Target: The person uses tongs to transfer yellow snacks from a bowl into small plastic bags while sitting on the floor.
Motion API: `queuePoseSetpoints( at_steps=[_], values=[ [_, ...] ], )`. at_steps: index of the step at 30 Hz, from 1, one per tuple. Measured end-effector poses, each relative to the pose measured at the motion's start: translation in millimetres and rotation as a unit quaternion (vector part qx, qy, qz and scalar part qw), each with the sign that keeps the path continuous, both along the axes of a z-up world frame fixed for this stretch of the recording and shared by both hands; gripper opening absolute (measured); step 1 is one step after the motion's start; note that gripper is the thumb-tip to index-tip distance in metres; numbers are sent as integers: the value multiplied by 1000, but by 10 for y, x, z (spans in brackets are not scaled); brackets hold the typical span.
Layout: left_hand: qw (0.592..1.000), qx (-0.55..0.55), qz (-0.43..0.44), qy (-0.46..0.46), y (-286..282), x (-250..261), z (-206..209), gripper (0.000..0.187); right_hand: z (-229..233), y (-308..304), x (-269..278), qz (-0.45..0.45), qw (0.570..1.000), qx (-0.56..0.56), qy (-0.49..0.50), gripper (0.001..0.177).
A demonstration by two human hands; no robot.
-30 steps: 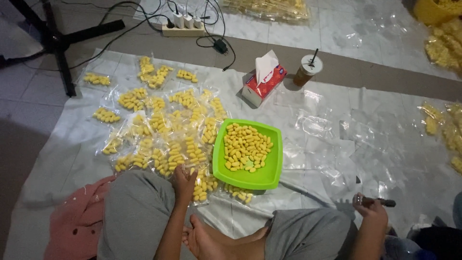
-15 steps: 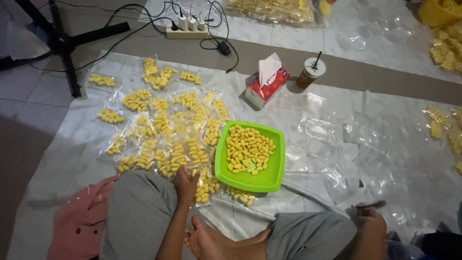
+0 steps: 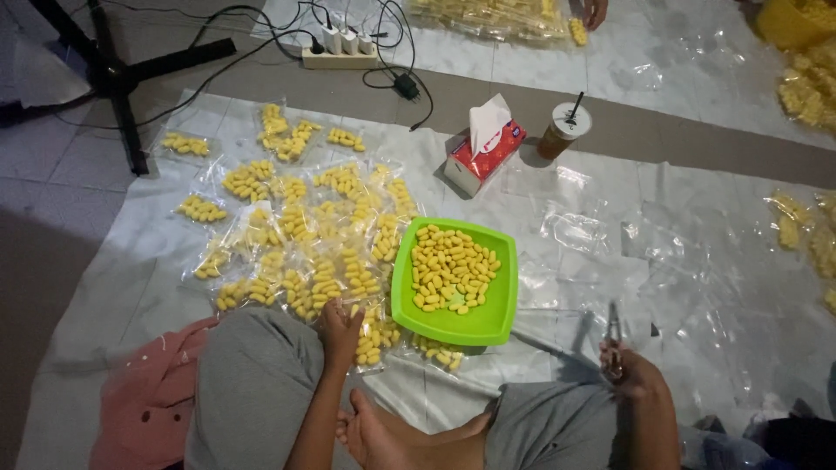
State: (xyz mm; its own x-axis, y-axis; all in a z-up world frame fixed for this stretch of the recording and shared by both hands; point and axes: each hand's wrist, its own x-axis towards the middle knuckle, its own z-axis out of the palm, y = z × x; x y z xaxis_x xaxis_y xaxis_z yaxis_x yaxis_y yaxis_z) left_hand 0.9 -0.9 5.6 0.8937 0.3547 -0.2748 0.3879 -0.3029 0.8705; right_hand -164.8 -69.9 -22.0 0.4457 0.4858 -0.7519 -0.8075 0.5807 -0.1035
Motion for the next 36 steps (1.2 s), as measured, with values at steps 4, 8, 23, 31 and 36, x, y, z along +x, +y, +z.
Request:
queuePoseSetpoints(
  at_steps=[4,8,23,31,36],
  values=[
    [999,52,-1,-14,6,9,-79,64,187,-23,39,61,997,-3,-51,69],
    [1000,24,-4,-7,12,15,-139,71,219,-44,49,32,999,-3,11,60],
    [1000,30,4,-5,-11,-19,22,61,-100,-13,-26,66,997,4,-30,67],
    [995,-97,31,-24,-41,-113,197,70,235,-55,23,44,999,-1,-21,64],
    [977,129,48,-162,-151,-248,492,70,-15,-465,41,30,999,32,-21,63]
  ],
)
